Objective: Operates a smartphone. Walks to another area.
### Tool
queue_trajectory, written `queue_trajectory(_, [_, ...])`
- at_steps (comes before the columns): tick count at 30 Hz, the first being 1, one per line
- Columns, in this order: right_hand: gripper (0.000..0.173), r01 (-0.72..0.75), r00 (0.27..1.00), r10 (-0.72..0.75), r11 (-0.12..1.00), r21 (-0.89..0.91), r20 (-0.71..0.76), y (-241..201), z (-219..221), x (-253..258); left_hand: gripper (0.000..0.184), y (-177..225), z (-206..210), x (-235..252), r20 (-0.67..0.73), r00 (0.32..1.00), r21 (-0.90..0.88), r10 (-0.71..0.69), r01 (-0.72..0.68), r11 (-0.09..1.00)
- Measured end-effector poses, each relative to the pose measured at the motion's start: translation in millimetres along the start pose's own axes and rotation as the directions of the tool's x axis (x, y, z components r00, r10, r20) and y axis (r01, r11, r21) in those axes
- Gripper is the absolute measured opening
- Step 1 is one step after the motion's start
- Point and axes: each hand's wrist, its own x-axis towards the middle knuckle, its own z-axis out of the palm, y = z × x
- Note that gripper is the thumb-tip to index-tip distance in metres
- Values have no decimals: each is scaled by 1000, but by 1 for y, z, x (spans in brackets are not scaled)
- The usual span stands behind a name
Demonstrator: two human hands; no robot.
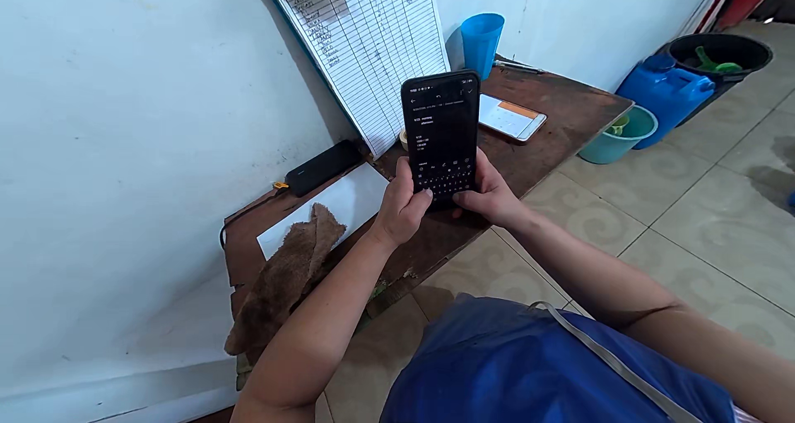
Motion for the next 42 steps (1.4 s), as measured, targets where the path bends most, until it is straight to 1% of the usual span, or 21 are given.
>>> queue_trajectory(6, [61,23,1000,-23,1000,-11,7,2,0,-1,56,-2,1,0,-14,999,46,46,-45,998])
queue_trajectory(9, [61,35,999,-35,999,-6,9,3,-1,-1,55,-3,0,0,-15,998,42,63,-62,997])
queue_trajectory(12, [62,26,1000,-26,1000,-2,6,3,-1,-1,57,-2,0,-1,0,999,-5,34,-34,999])
queue_trajectory(16, [63,16,1000,-16,999,-29,-6,1,0,-2,54,0,0,0,-8,1000,12,11,-11,1000])
queue_trajectory(21, [58,-10,999,8,999,-41,-41,-1,1,-2,57,0,1,0,10,1000,-33,14,-14,999])
queue_trajectory(28, [50,36,995,-38,999,-29,-97,1,5,0,57,0,2,-2,39,997,22,63,-64,998])
queue_trajectory(33, [68,24,1000,-24,1000,-18,11,1,0,-1,62,-2,-2,-1,43,997,-10,59,-59,998])
queue_trajectory(37, [66,10,1000,-10,1000,-20,20,1,-1,-1,65,-2,-2,-1,39,999,-30,27,-26,999])
queue_trajectory(42, [60,14,1000,-15,1000,18,26,3,-3,0,63,-3,-1,-1,29,999,-26,28,-27,999])
